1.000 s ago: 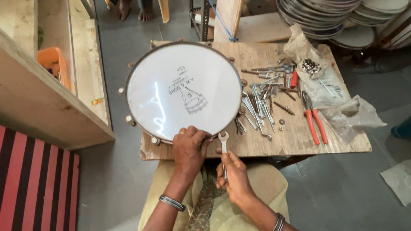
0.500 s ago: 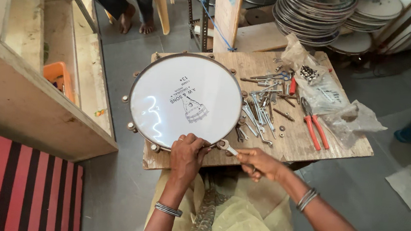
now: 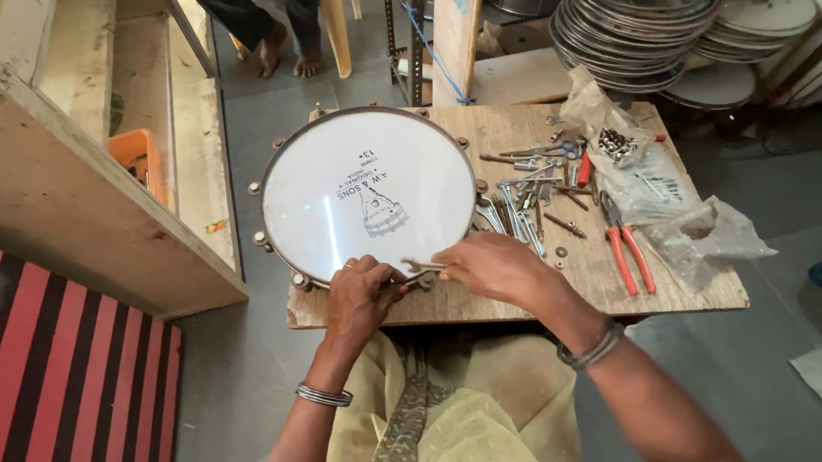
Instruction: The person uses a wrench to tighten bolts around the edge of a drum, moving systematically around the instrument on a workbench.
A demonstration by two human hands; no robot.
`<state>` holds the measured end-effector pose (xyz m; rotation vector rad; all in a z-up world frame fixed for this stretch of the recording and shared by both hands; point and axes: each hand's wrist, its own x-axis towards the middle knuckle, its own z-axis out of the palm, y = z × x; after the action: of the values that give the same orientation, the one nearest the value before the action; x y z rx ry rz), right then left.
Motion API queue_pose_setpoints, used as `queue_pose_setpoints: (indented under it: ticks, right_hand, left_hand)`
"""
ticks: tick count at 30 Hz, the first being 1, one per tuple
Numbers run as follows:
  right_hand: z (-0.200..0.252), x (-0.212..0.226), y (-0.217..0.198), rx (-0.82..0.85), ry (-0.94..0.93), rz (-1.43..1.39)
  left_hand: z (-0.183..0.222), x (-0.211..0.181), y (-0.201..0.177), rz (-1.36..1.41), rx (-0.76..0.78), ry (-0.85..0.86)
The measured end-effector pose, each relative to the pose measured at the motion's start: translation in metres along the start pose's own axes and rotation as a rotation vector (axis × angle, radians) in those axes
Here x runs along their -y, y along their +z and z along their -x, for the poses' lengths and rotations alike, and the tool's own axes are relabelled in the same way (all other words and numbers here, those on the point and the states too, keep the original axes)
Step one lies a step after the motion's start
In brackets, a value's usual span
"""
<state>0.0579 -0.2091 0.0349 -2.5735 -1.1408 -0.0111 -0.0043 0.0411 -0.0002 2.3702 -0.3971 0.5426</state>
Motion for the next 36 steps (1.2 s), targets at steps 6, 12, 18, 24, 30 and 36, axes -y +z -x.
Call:
queue_pose_setpoints:
  ticks: [6,12,18,24,30,36]
  right_hand:
    - [0.057,0.038,0.029,-0.215,0.679,-1.113]
    - [0.094,0.051,0.099,-0.379,0.919,-1.677]
    - [0.086,0.080,0.112,-0.373,0.894,-1.780]
    - [0.073,0.090,0.126,-0.406,0.847,-1.817]
    - [0.059,0.094,0.136,-0.496,0.868,-1.845]
    - [0.048,0.106,0.134,-0.539,0.913,-1.879]
  left_hand:
    - [0.000,-0.008,0.003,-0.030,-0.027,-0.030]
    - [0.000,-0.016,0.009,-0.039,-0.069,-0.034]
    - [0.001,-0.018,0.010,-0.007,-0.107,-0.027]
    - [0.002,-0.023,0.011,-0.023,-0.099,-0.066]
    - [0.002,-0.028,0.014,-0.019,-0.125,-0.086]
    - [0.002,-0.030,0.015,0.003,-0.124,-0.089]
